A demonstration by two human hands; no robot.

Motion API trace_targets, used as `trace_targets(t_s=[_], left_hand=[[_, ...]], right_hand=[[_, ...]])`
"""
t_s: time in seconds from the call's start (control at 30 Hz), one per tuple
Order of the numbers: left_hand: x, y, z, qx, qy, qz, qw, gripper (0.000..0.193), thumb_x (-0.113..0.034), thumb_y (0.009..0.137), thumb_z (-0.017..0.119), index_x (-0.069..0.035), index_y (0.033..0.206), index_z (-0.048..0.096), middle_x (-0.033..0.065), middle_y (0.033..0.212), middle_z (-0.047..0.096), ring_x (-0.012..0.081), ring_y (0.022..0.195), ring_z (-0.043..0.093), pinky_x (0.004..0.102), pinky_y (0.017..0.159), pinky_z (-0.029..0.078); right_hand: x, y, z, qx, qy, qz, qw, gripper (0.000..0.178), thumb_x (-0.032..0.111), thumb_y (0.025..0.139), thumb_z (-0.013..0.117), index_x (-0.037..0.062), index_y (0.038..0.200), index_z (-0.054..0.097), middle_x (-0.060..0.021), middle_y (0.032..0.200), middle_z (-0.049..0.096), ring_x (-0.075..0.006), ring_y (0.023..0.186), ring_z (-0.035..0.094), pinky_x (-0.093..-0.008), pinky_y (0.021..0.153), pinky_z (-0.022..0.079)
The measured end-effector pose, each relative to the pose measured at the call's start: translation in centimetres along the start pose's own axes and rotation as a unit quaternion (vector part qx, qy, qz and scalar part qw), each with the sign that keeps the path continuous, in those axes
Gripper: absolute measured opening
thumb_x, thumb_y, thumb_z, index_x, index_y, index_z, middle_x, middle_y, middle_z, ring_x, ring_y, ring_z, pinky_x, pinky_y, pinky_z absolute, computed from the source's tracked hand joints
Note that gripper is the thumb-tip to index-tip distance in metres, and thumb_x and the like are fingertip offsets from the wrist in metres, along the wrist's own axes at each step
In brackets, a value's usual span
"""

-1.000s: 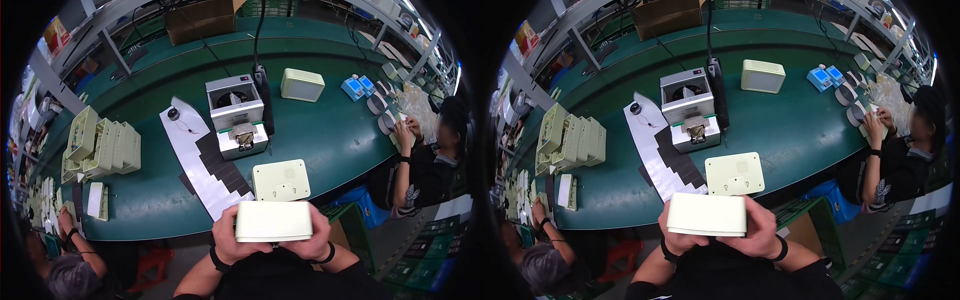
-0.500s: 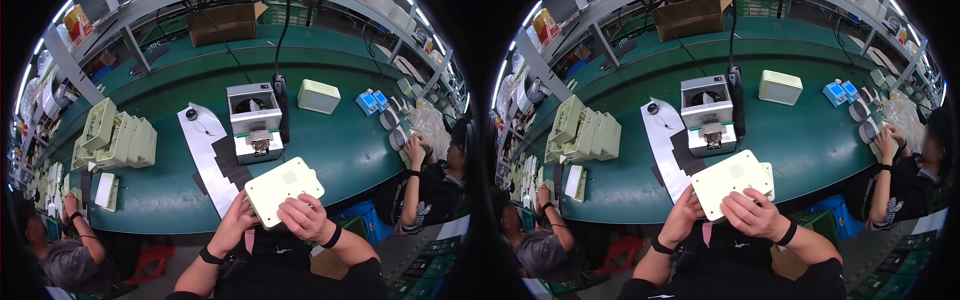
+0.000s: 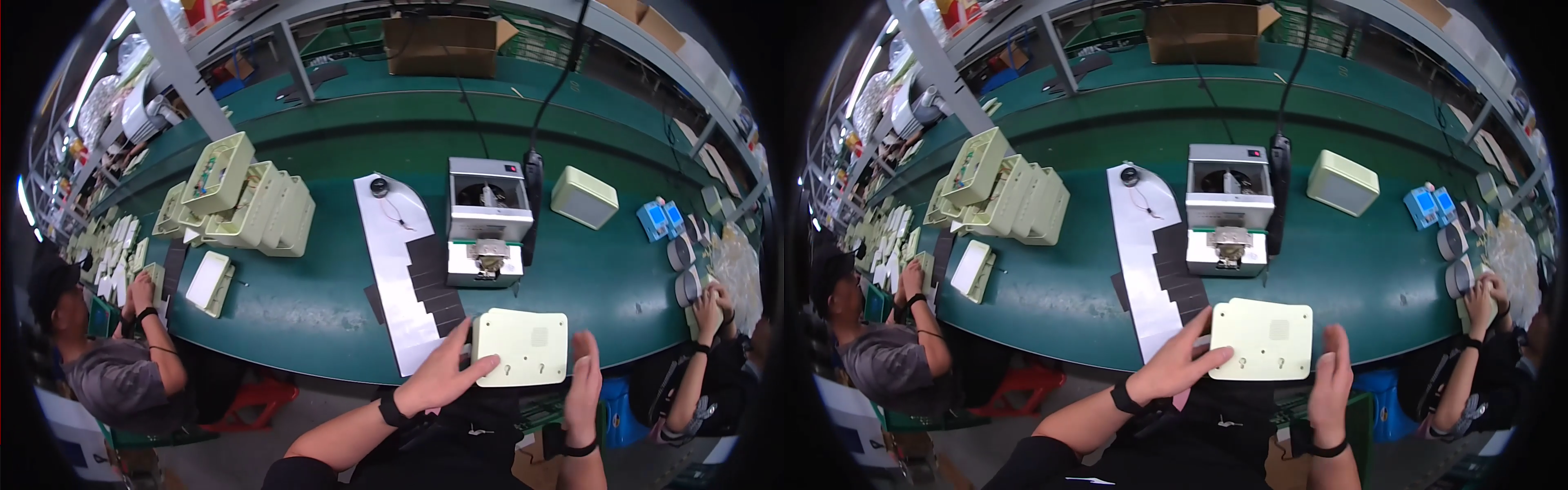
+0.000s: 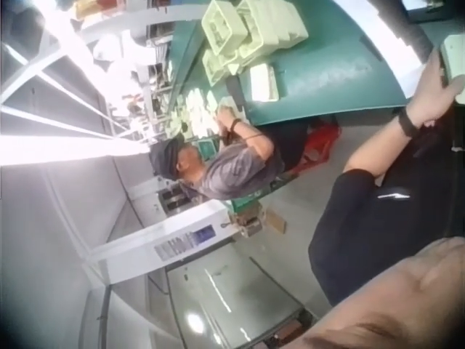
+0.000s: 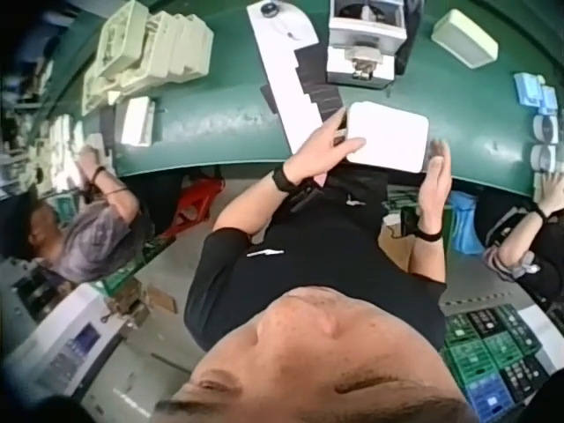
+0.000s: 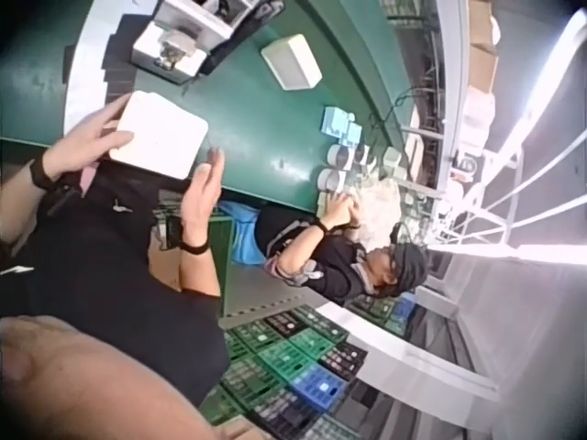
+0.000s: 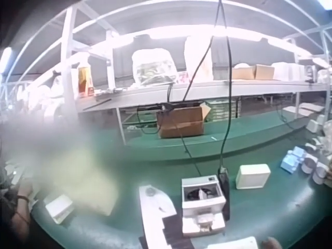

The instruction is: Assembling PCBs into plastic enclosures and using an electric screwdriver to fasten components.

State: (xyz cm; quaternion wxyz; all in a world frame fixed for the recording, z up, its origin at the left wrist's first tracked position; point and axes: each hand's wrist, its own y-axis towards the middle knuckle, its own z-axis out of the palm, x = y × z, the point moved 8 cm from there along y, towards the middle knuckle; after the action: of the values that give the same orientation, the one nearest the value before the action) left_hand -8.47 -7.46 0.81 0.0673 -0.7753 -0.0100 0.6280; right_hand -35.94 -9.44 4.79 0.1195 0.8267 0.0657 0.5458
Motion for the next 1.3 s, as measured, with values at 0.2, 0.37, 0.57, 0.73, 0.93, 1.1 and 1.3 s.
trace_targets(t_s=[0.2, 0.37, 0.57, 0.73, 0.93, 1.1, 1.3], left_hand=[[-5.0, -1.9, -0.2, 0.004, -0.102, 0.031, 0.994, 0.077, -0.034, 0.104, 0.065, 0.005, 0.159, 0.029, 0.0269, 0.148, 0.052, 0.0371, 0.137, 0.054, 0.044, 0.113, 0.045], [-6.4, -8.2, -5.2, -0.12, -0.155, 0.001, 0.981, 0.064, -0.023, 0.106, 0.062, 0.006, 0.155, 0.034, 0.0217, 0.145, 0.057, 0.0289, 0.132, 0.059, 0.0414, 0.113, 0.045], [-4.7, -5.2, -12.9, -0.296, -0.382, 0.046, 0.875, 0.045, -0.019, 0.109, 0.062, 0.005, 0.144, 0.049, 0.014, 0.144, 0.058, 0.0207, 0.124, 0.063, 0.0352, 0.108, 0.05], [-1.8, 0.1, -14.3, -0.32, -0.465, 0.019, 0.825, 0.044, -0.02, 0.108, 0.063, 0.005, 0.142, 0.051, 0.0136, 0.142, 0.059, 0.0198, 0.125, 0.061, 0.0369, 0.108, 0.05], [2.0, 1.9, -14.8, -0.38, -0.466, 0.02, 0.799, 0.05, -0.027, 0.108, 0.064, 0.002, 0.146, 0.048, 0.01, 0.14, 0.059, 0.0185, 0.128, 0.058, 0.0398, 0.113, 0.047], [2.0, 2.3, -15.2, -0.347, -0.419, 0.051, 0.838, 0.052, -0.027, 0.107, 0.066, 0.0, 0.148, 0.047, 0.0098, 0.141, 0.058, 0.0155, 0.129, 0.056, 0.0366, 0.115, 0.045], [2.0, 2.3, -15.7, -0.264, -0.366, 0.009, 0.892, 0.056, -0.031, 0.106, 0.067, -0.001, 0.149, 0.046, 0.008, 0.145, 0.056, 0.014, 0.127, 0.054, 0.0342, 0.112, 0.043]], right_hand=[[3.1, 1.1, 3.7, 0.172, 0.024, 0.166, 0.971, 0.048, 0.025, 0.102, 0.06, -0.0093, 0.135, 0.059, -0.0206, 0.123, 0.071, -0.0254, 0.115, 0.067, -0.0388, 0.102, 0.05], [17.3, 4.9, 8.3, 0.256, -0.029, -0.149, 0.955, 0.049, 0.027, 0.099, 0.061, -0.0083, 0.134, 0.061, -0.026, 0.118, 0.071, -0.038, 0.105, 0.072, -0.04, 0.094, 0.054], [23.8, 14.3, 23.2, 0.481, -0.123, -0.191, 0.847, 0.062, 0.05, 0.095, 0.068, -0.0013, 0.13, 0.068, -0.0236, 0.117, 0.073, -0.0397, 0.104, 0.072, -0.0417, 0.092, 0.056], [19.0, 20.5, 34.9, 0.591, -0.186, -0.185, 0.763, 0.082, 0.071, 0.091, 0.06, -0.0015, 0.127, 0.073, -0.0235, 0.126, 0.073, -0.0396, 0.117, 0.069, -0.0439, 0.102, 0.052], [18.1, 21.0, 42.0, 0.623, -0.284, -0.192, 0.703, 0.089, 0.078, 0.09, 0.057, 0.0018, 0.135, 0.07, -0.0218, 0.136, 0.069, -0.0396, 0.128, 0.064, -0.0451, 0.109, 0.048], [16.8, 22.8, 43.1, 0.608, -0.327, -0.221, 0.689, 0.086, 0.076, 0.092, 0.056, 0.0047, 0.137, 0.07, -0.0214, 0.136, 0.069, -0.039, 0.129, 0.063, -0.0461, 0.11, 0.047], [18.0, 22.7, 43.0, 0.595, -0.306, -0.271, 0.692, 0.07, 0.061, 0.093, 0.066, 0.007, 0.136, 0.07, -0.0199, 0.13, 0.072, -0.0374, 0.122, 0.067, -0.0448, 0.105, 0.052]])
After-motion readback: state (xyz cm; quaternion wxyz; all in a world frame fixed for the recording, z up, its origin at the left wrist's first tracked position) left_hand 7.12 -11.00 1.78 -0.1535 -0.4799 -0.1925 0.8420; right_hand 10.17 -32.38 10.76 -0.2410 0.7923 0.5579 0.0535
